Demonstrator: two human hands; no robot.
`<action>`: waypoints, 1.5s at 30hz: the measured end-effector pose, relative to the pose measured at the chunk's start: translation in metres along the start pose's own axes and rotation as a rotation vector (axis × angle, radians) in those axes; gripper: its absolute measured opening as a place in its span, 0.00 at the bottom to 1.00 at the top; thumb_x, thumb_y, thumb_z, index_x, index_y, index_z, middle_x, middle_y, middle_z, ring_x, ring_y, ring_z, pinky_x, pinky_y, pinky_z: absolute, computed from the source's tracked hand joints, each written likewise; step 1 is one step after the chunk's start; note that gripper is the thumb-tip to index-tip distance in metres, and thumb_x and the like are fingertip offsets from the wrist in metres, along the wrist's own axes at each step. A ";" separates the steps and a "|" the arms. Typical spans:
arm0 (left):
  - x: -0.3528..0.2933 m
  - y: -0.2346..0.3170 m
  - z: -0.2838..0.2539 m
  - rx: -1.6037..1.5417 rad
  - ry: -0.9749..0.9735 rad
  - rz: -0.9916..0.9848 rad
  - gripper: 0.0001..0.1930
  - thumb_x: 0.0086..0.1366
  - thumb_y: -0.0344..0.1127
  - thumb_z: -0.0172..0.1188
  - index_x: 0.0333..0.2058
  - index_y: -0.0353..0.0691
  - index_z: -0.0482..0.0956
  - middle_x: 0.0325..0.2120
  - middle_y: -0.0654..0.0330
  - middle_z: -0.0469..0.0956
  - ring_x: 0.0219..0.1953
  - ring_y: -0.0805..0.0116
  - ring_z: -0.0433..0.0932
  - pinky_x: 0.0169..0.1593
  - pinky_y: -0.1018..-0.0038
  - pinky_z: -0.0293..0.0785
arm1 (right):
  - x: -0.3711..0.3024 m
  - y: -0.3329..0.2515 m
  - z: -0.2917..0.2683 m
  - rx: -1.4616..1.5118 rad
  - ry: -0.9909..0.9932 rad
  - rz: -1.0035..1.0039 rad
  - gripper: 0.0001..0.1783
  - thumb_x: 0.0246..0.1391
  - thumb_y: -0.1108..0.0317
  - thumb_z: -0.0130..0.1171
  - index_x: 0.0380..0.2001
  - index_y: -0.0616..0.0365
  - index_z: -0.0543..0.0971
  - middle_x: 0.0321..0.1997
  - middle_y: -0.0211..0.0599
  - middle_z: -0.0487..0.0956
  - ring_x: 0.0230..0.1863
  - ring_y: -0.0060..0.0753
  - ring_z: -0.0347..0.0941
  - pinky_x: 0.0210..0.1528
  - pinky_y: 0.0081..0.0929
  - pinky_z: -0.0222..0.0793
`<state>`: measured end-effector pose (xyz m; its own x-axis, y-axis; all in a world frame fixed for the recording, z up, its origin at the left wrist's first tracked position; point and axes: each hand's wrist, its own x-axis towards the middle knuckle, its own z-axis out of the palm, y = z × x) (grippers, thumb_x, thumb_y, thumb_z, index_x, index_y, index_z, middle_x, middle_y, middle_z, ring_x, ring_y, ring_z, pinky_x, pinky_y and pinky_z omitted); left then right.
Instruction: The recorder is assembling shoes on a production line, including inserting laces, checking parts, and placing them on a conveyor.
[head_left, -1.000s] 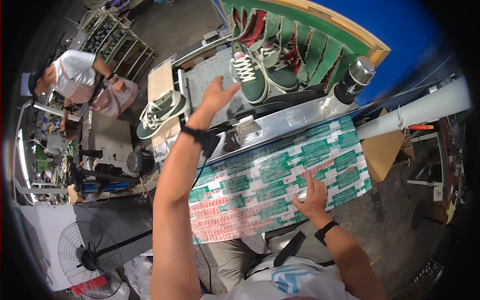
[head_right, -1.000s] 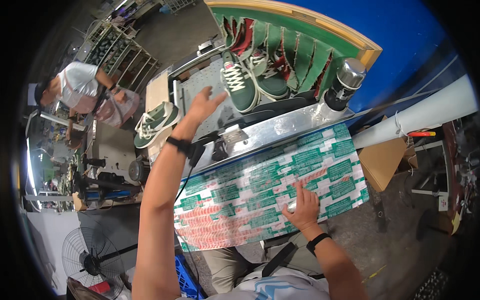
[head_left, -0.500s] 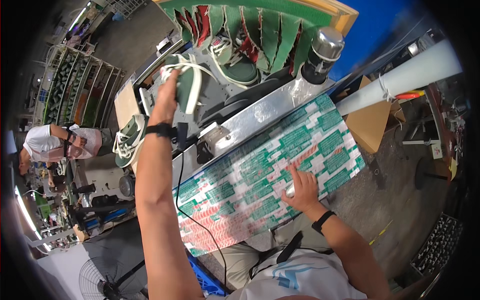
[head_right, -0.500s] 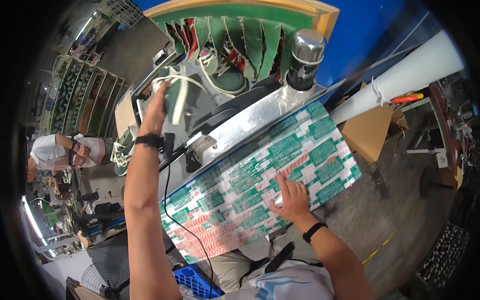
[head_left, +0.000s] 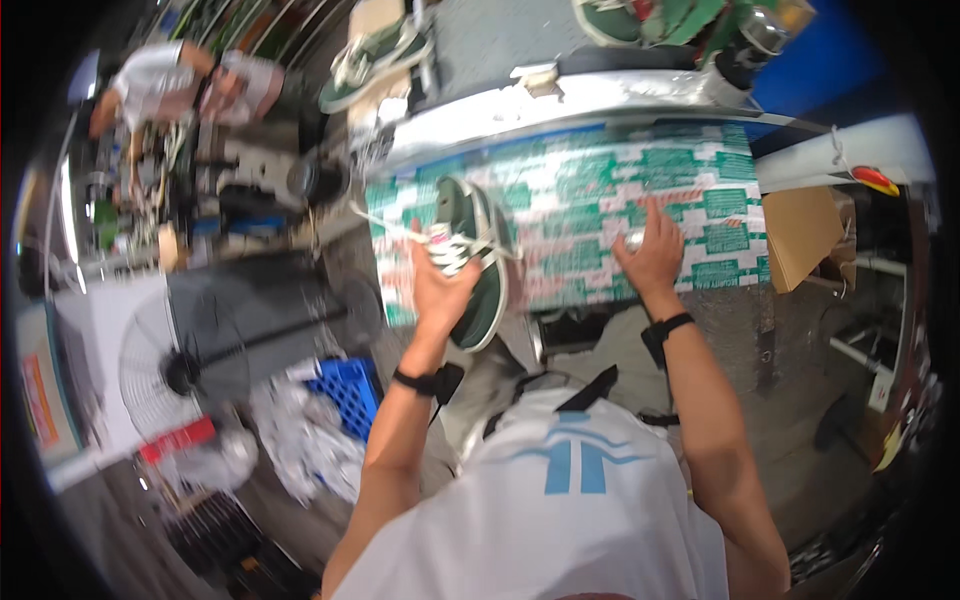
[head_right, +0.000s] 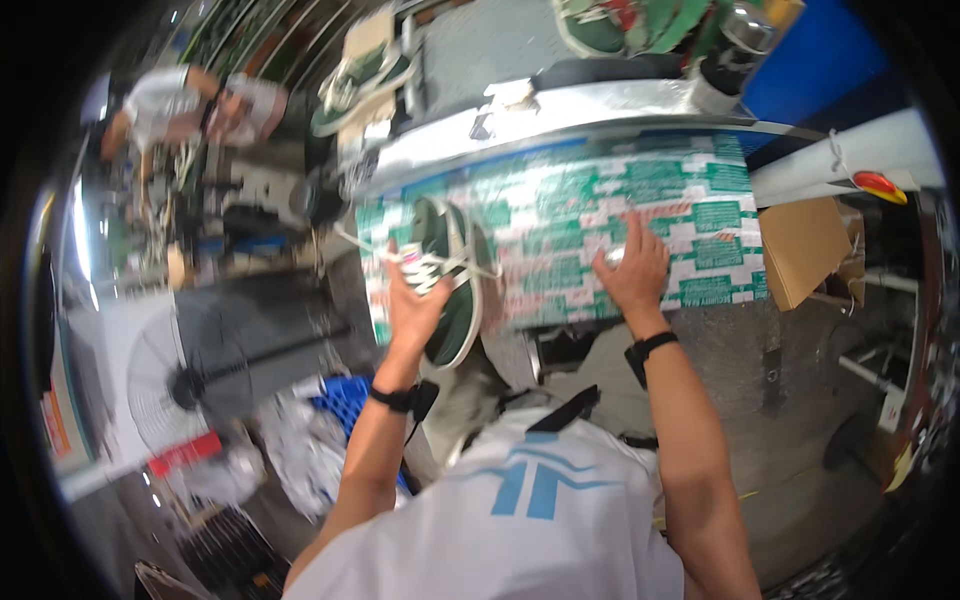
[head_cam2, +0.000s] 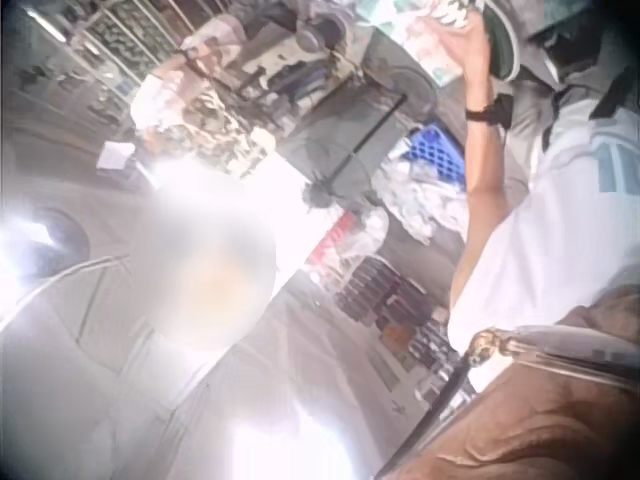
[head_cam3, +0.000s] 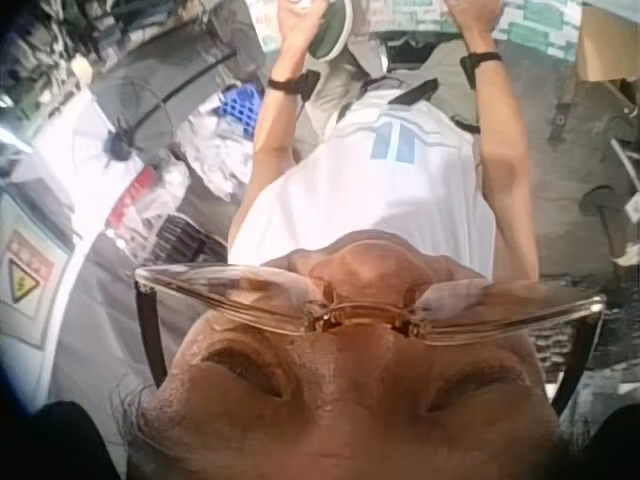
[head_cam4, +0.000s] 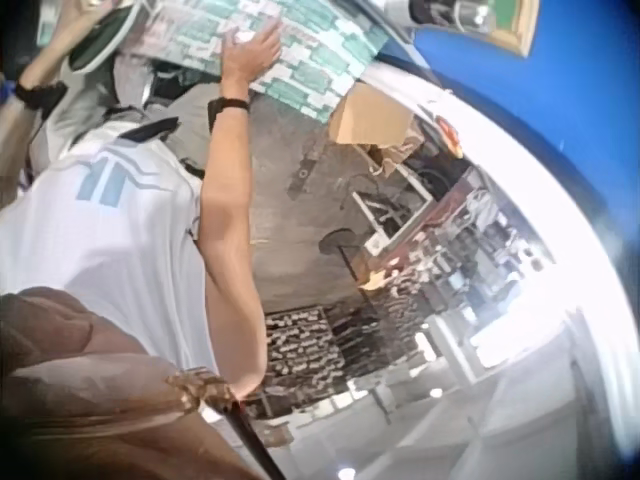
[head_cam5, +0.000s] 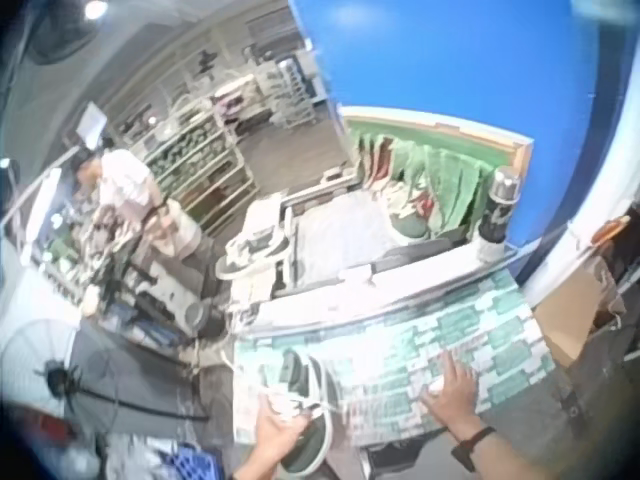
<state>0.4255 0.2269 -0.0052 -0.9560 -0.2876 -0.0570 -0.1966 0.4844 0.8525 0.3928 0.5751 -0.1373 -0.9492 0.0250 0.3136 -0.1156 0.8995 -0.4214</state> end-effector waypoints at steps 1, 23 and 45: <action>-0.023 -0.008 0.010 -0.020 0.035 -0.062 0.57 0.59 0.35 0.77 0.81 0.33 0.50 0.55 0.49 0.82 0.54 0.60 0.83 0.60 0.66 0.79 | 0.001 0.000 0.000 -0.023 0.042 0.000 0.48 0.51 0.51 0.71 0.74 0.59 0.70 0.58 0.46 0.79 0.58 0.55 0.75 0.64 0.53 0.69; 0.002 -0.109 -0.063 -0.195 -0.064 0.004 0.19 0.72 0.37 0.71 0.57 0.33 0.86 0.47 0.57 0.89 0.48 0.70 0.86 0.55 0.70 0.81 | -0.080 -0.222 -0.057 0.409 -0.391 -0.543 0.45 0.49 0.58 0.77 0.68 0.68 0.74 0.49 0.50 0.80 0.50 0.55 0.78 0.56 0.47 0.73; 0.071 -0.079 -0.017 0.171 -0.463 0.073 0.49 0.57 0.59 0.79 0.67 0.27 0.74 0.56 0.35 0.84 0.57 0.41 0.86 0.61 0.57 0.81 | -0.094 -0.237 -0.071 0.632 -0.732 -0.319 0.37 0.53 0.57 0.72 0.63 0.66 0.79 0.42 0.52 0.80 0.45 0.55 0.79 0.51 0.45 0.75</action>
<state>0.3769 0.1541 -0.0672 -0.9574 0.1303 -0.2578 -0.1210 0.6294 0.7676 0.5302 0.3911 -0.0062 -0.7685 -0.6396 -0.0180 -0.3271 0.4168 -0.8481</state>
